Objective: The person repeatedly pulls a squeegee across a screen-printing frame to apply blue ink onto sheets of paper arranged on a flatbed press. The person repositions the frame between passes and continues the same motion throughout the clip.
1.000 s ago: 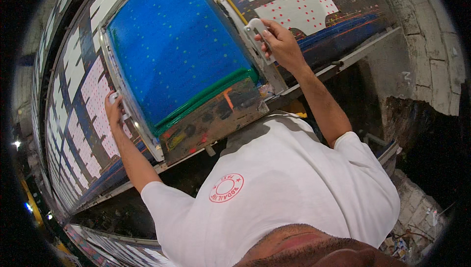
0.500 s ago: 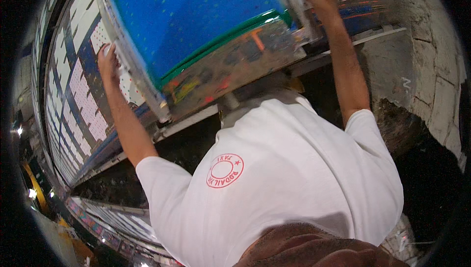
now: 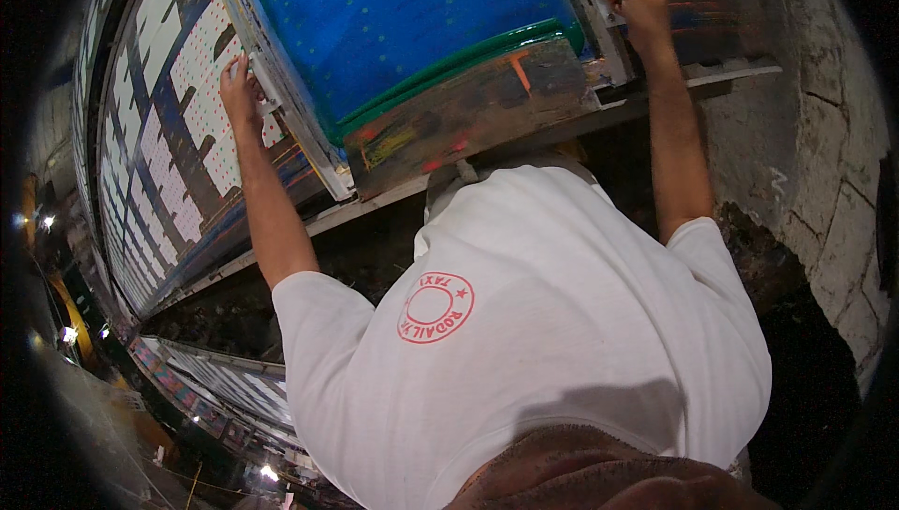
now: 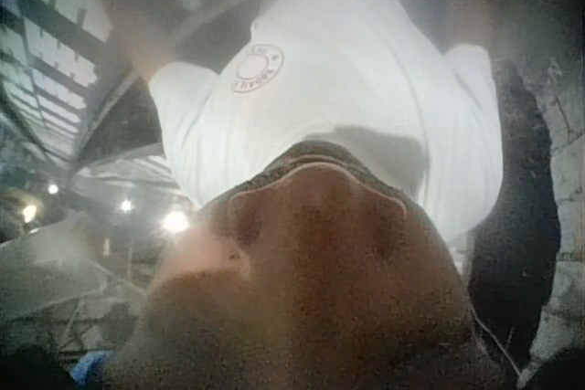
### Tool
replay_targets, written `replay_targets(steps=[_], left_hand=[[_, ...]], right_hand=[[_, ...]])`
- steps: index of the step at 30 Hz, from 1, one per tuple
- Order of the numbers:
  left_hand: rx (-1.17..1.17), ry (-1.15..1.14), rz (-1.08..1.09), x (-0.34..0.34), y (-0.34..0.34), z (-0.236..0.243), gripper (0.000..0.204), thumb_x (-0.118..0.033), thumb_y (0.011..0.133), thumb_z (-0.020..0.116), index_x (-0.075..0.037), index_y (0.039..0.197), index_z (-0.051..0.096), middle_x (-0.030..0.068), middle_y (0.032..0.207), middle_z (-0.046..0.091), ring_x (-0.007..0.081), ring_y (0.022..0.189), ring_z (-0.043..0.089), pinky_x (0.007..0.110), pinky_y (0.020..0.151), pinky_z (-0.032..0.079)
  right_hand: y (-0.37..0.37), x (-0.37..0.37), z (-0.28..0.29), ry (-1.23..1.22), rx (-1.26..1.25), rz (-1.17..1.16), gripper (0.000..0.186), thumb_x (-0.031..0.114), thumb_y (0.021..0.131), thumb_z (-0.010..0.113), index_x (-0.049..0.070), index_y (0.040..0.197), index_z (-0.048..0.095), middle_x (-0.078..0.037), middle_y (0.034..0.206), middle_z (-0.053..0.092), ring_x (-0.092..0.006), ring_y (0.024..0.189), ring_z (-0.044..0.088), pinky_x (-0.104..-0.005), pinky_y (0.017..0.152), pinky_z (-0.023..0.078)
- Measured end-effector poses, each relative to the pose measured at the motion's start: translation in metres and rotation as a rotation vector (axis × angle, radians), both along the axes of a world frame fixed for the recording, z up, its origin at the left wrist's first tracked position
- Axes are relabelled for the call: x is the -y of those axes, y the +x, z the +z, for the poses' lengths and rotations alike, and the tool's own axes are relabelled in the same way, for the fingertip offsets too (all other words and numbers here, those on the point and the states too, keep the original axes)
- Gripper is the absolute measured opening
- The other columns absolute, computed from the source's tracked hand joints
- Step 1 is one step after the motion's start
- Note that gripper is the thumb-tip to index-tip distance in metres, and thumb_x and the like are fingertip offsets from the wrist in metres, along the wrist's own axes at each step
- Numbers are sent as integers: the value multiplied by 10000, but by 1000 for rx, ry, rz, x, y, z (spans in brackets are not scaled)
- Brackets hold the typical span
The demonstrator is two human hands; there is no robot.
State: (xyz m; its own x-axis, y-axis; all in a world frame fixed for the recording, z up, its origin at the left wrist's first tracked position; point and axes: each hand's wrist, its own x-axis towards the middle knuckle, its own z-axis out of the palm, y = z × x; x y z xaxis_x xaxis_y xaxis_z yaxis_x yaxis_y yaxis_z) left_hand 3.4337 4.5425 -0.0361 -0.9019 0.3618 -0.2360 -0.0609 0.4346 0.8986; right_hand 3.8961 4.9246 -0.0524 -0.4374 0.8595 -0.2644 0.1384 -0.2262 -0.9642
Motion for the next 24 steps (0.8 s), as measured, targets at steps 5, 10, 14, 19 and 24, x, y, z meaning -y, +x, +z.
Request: replay_targets(steps=[5,10,14,19,24], left_hand=[[-6,-35,-18,-1,-4,-6,548,-460,970,705,-80,1321,523,-56,696,453,59,570,418,269,517,313],[57,-51,-52,-5,-7,-16,576,-504,973,681,-78,1321,512,-57,696,447,71,559,410,277,523,341],[48,-81,-87,-1,-12,-25,535,-410,956,718,-96,1332,504,-39,747,486,83,604,450,285,526,369],[-29,-212,-166,5,-23,-34,533,-215,886,778,-146,1345,517,29,923,621,131,751,587,300,569,473],[-22,-247,-152,4,-30,-41,533,-166,842,789,-135,1316,548,66,1000,669,176,814,654,341,586,539]], right_hand=[[5,2,2,-3,19,34,315,124,1067,508,35,1347,621,-34,945,685,-50,644,523,-216,525,430],[13,4,-2,-50,6,52,318,128,1071,501,33,1351,619,-32,956,681,-49,648,523,-212,527,424],[16,-1,-12,-12,49,49,331,111,1065,496,34,1365,612,-37,965,683,-59,665,535,-221,558,450],[6,-11,-9,1192,226,142,340,179,953,609,31,1248,690,-124,972,735,-234,808,715,-387,678,577],[7,70,33,1137,451,518,489,233,939,740,77,1383,608,-162,1284,658,-313,1161,630,-460,1032,511]])
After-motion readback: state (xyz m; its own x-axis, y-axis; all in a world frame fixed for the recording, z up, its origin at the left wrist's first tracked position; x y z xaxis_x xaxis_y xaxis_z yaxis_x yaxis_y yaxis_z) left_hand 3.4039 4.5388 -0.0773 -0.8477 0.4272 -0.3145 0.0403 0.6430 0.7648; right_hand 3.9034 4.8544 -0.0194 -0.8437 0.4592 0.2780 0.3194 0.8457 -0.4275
